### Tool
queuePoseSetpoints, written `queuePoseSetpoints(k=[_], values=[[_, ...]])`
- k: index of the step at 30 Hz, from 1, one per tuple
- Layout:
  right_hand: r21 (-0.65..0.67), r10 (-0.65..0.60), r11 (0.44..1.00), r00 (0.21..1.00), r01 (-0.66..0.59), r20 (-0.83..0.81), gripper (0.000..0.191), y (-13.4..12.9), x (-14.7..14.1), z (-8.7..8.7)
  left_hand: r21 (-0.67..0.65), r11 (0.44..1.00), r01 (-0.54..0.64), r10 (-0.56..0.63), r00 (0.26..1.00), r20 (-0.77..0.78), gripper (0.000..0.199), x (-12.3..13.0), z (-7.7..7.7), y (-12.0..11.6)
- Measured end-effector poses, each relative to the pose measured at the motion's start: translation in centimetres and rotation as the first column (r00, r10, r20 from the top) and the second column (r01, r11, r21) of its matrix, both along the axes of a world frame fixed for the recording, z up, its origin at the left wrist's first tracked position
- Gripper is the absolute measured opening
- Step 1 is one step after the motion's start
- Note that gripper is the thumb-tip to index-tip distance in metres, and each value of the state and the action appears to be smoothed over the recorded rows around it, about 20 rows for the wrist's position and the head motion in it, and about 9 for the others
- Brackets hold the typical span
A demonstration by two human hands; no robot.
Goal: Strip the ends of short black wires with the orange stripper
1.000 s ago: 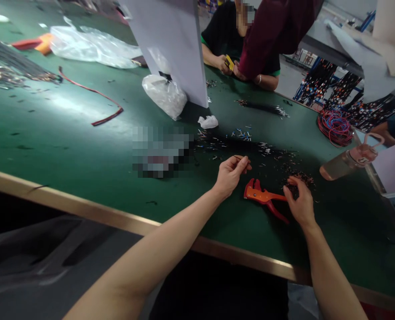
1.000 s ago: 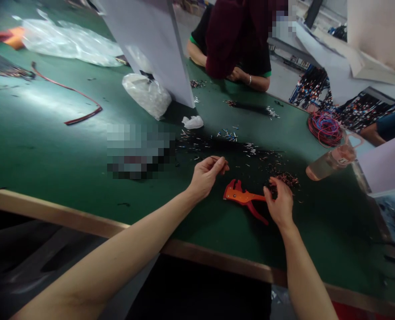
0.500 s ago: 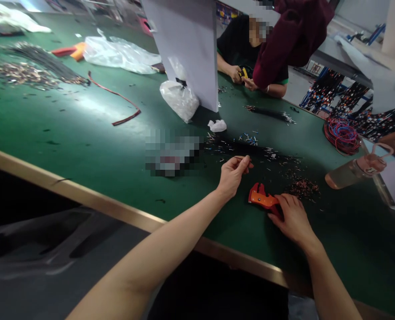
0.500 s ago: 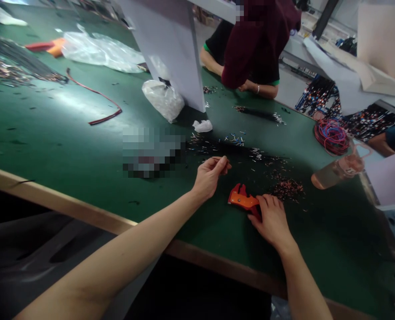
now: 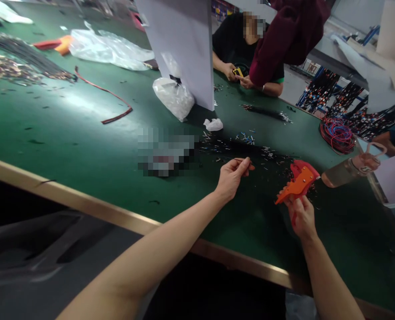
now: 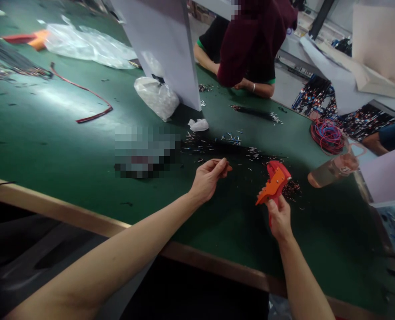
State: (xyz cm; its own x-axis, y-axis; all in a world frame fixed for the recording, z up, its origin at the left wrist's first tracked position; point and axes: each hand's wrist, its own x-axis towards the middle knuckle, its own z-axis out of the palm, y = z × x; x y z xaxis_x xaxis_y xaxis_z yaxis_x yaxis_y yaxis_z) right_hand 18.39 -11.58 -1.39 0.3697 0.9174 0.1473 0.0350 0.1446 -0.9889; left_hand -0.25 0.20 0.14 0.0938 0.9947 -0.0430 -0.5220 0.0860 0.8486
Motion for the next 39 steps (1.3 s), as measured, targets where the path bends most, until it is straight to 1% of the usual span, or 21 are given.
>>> queuePoseSetpoints(k=[1,2,4,7,9,11,13,15,18,21,27,30,33,35,39], values=[[-0.008,0.009,1.000,0.996,-0.009,-0.087,0.038,0.0,-0.4,-0.4,0.010,1.000,0.019,-0.019,1.000,-0.009,0.036,0.1,0.0,-0.2],[-0.020,0.004,1.000,0.991,-0.006,-0.136,0.038,0.0,-0.8,-0.7,0.022,0.999,0.038,-0.038,0.999,-0.024,0.036,0.1,0.1,-0.4],[-0.048,-0.024,0.999,0.988,0.017,-0.154,0.036,0.1,-1.4,-1.2,0.057,0.995,0.077,-0.073,0.995,-0.068,0.035,0.3,0.1,-0.7],[-0.064,-0.029,0.998,0.996,0.024,-0.083,0.035,0.1,-1.7,-1.3,0.115,0.985,0.128,-0.114,0.986,-0.122,0.033,0.5,-0.1,-1.2],[-0.068,0.020,0.997,1.000,-0.020,0.007,0.040,0.1,-1.6,-1.2,0.142,0.979,0.144,-0.125,0.983,-0.138,0.032,0.6,-0.2,-1.4],[-0.078,0.095,0.993,0.991,-0.088,0.097,0.045,0.0,-1.5,-1.0,0.154,0.976,0.154,-0.131,0.980,-0.150,0.030,0.7,-0.3,-1.5],[-0.090,0.161,0.985,0.977,-0.150,0.142,0.046,-0.1,-1.5,-0.8,0.159,0.973,0.166,-0.140,0.977,-0.162,0.030,0.8,-0.4,-1.6],[-0.089,0.181,0.982,0.972,-0.170,0.151,0.042,-0.2,-1.6,-0.7,0.163,0.971,0.175,-0.148,0.975,-0.167,0.030,0.8,-0.3,-1.6],[-0.077,0.173,0.984,0.972,-0.163,0.157,0.036,-0.2,-2.0,-0.5,0.169,0.970,0.175,-0.148,0.976,-0.163,0.031,0.8,-0.3,-1.5],[-0.095,0.169,0.984,0.970,-0.154,0.174,0.034,0.0,-2.8,-0.2,0.174,0.970,0.169,-0.140,0.976,-0.165,0.031,0.7,-0.2,-1.4],[-0.128,0.150,0.984,0.972,-0.128,0.183,0.031,1.2,-4.5,0.2,0.158,0.978,0.132,-0.109,0.983,-0.150,0.031,0.5,-0.1,-1.2],[-0.133,0.164,0.981,0.964,-0.138,0.208,0.025,1.7,-4.9,0.1,0.153,0.981,0.119,-0.100,0.987,-0.128,0.030,0.4,0.0,-1.1],[-0.140,0.174,0.980,0.952,-0.142,0.251,0.023,2.1,-5.2,-0.1,0.153,0.980,0.130,-0.116,0.988,-0.100,0.030,0.4,0.0,-1.1],[-0.123,0.157,0.984,0.948,-0.127,0.278,0.023,2.2,-5.4,0.0,0.155,0.978,0.137,-0.123,0.988,-0.094,0.031,0.5,0.1,-1.1],[-0.086,0.138,0.989,0.939,-0.117,0.314,0.019,2.2,-5.6,0.2,0.197,0.967,0.163,-0.139,0.982,-0.130,0.034,0.5,0.0,-1.2]])
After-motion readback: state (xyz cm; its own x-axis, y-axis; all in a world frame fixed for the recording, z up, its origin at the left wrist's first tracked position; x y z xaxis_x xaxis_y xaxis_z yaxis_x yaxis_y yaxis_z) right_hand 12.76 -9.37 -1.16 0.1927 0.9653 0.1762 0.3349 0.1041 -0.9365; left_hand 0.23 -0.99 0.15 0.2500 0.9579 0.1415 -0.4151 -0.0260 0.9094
